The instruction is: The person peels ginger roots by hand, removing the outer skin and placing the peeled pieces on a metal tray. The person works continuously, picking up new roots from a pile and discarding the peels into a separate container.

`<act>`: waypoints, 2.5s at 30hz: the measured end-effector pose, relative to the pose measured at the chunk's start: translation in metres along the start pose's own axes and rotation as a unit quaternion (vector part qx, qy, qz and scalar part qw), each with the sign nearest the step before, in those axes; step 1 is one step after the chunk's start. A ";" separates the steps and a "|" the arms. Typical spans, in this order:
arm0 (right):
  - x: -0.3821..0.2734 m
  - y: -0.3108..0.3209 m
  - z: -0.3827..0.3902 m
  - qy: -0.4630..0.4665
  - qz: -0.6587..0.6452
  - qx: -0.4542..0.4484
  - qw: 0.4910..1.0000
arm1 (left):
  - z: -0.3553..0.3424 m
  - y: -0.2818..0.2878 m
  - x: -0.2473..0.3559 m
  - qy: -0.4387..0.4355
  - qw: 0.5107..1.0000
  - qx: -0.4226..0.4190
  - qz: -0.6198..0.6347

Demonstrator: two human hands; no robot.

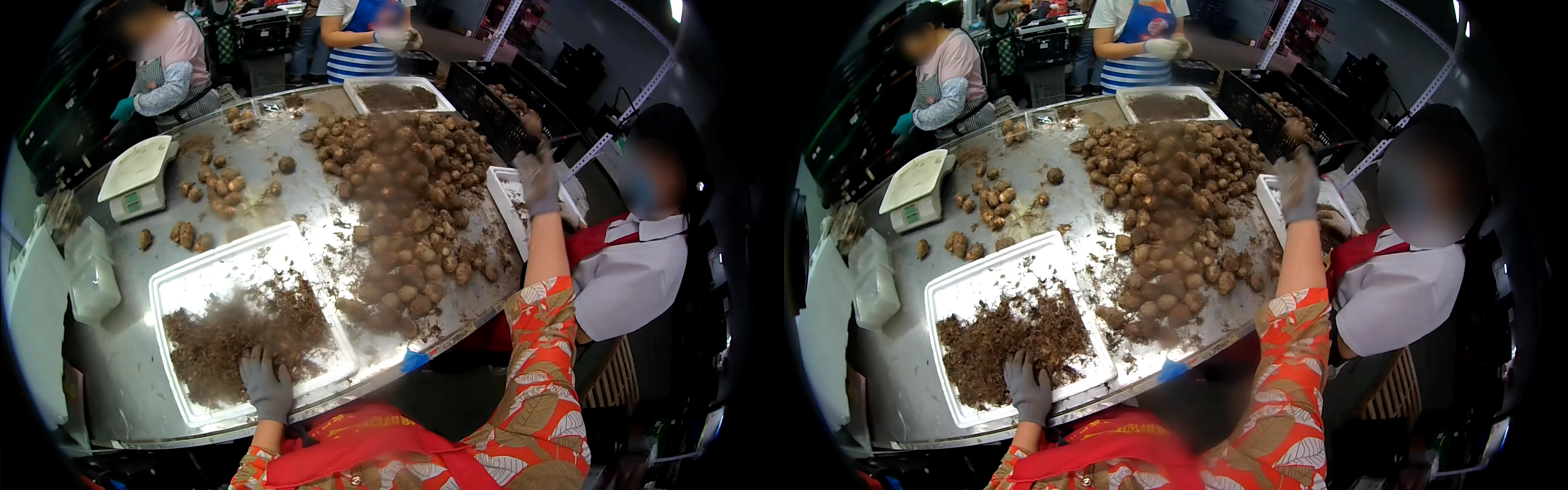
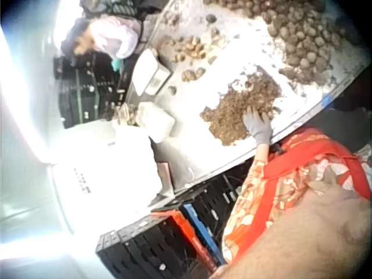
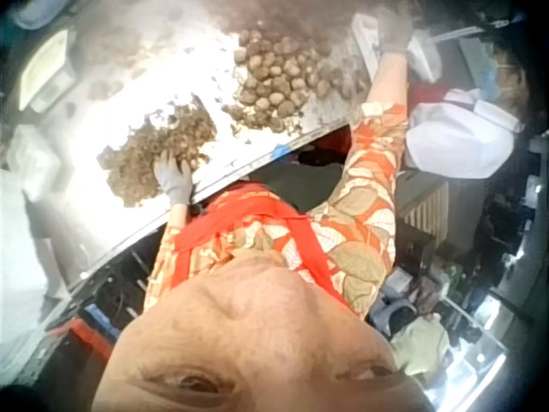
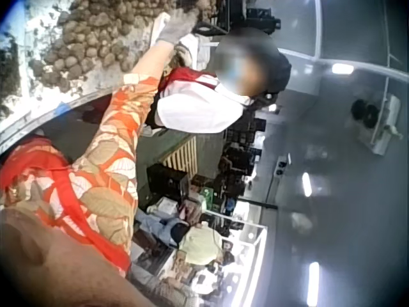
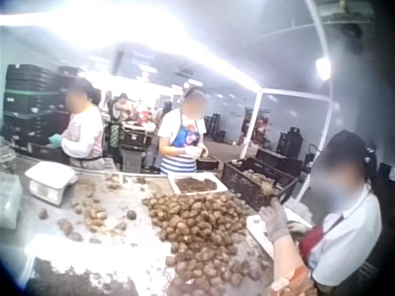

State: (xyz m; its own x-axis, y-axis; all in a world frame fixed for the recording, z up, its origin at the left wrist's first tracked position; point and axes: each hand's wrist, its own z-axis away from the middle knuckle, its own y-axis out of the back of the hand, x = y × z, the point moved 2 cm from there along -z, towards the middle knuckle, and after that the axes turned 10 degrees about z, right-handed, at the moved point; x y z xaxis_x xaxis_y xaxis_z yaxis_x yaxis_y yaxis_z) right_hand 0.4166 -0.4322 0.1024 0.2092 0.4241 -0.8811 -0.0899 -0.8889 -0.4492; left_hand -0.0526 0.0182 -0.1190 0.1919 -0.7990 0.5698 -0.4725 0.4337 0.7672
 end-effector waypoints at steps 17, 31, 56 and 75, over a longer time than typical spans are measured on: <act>0.174 -0.023 0.290 -0.234 0.317 -0.170 0.903 | 0.003 0.006 0.005 -0.056 0.997 0.055 0.000; 0.180 -0.038 0.242 -0.026 0.562 -0.193 0.804 | -0.030 0.051 0.041 -0.090 0.988 0.111 0.055; 0.187 -0.127 0.256 0.044 0.481 -0.328 0.812 | -0.084 0.005 0.082 0.179 0.888 -0.132 0.402; 0.163 -0.164 0.337 0.138 0.438 -0.507 0.729 | -0.122 0.044 0.099 0.012 0.962 -0.130 0.240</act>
State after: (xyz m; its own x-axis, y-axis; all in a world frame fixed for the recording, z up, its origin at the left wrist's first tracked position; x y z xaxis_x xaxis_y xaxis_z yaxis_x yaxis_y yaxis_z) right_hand 0.1377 -0.1590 -0.0169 0.7047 -0.3110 -0.6377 0.4300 -0.5277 0.7325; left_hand 0.0503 0.0085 0.0070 0.0271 -0.4719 0.8812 -0.2811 0.8424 0.4597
